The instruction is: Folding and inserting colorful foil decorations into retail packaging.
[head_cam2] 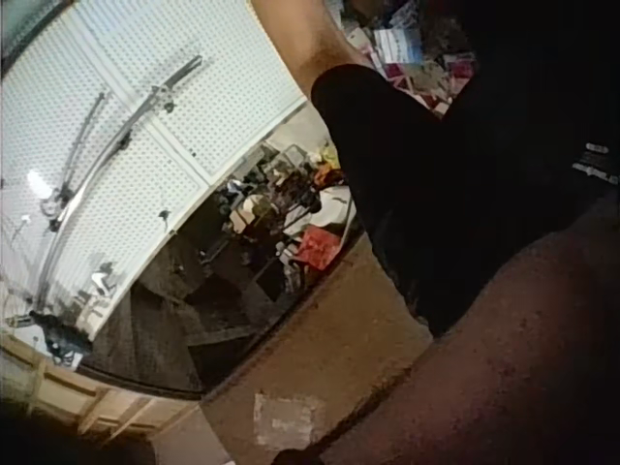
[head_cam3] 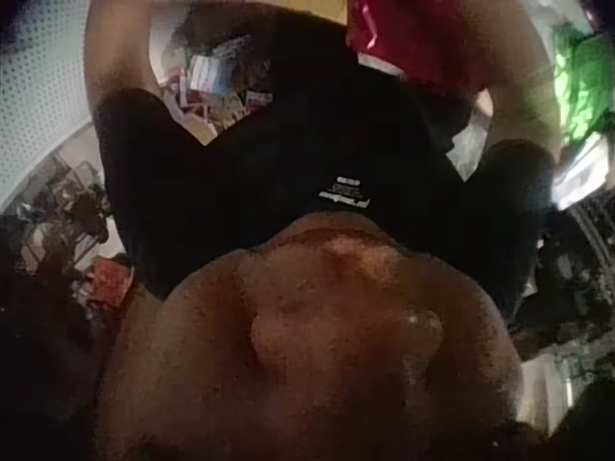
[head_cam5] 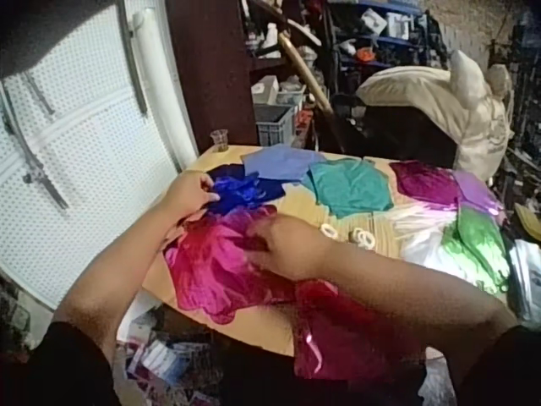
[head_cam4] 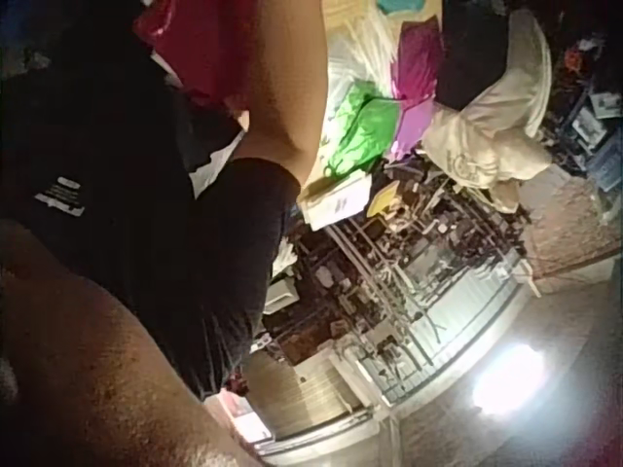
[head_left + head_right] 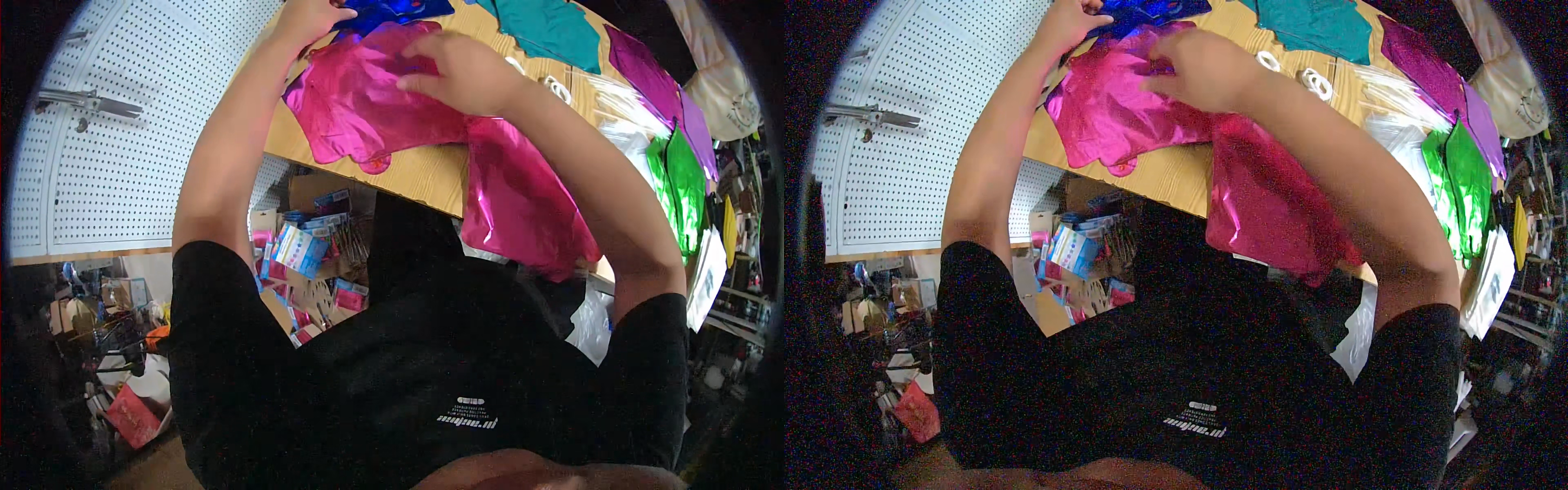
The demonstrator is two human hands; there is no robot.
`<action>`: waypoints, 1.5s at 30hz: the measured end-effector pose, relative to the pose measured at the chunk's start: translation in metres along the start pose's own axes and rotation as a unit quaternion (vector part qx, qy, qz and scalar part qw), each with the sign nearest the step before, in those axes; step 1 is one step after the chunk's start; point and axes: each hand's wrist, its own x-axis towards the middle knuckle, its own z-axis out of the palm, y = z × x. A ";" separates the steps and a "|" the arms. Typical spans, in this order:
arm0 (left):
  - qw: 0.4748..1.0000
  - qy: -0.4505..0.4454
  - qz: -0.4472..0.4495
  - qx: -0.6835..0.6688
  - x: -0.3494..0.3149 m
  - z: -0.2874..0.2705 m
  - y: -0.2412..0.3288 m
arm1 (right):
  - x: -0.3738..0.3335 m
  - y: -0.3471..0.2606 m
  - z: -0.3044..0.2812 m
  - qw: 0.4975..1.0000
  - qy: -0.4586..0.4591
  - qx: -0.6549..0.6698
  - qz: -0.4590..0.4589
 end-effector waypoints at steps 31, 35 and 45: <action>0.882 0.448 -0.132 -0.070 0.104 -0.140 -0.113 | 0.078 0.056 0.054 0.987 0.038 -0.150 0.051; 0.906 0.417 0.018 0.065 0.023 -0.098 0.015 | 0.048 0.026 0.022 0.966 0.112 -0.232 0.039; 0.905 0.166 0.390 0.038 -0.180 -0.012 0.166 | -0.067 -0.035 -0.098 0.688 0.104 0.649 0.308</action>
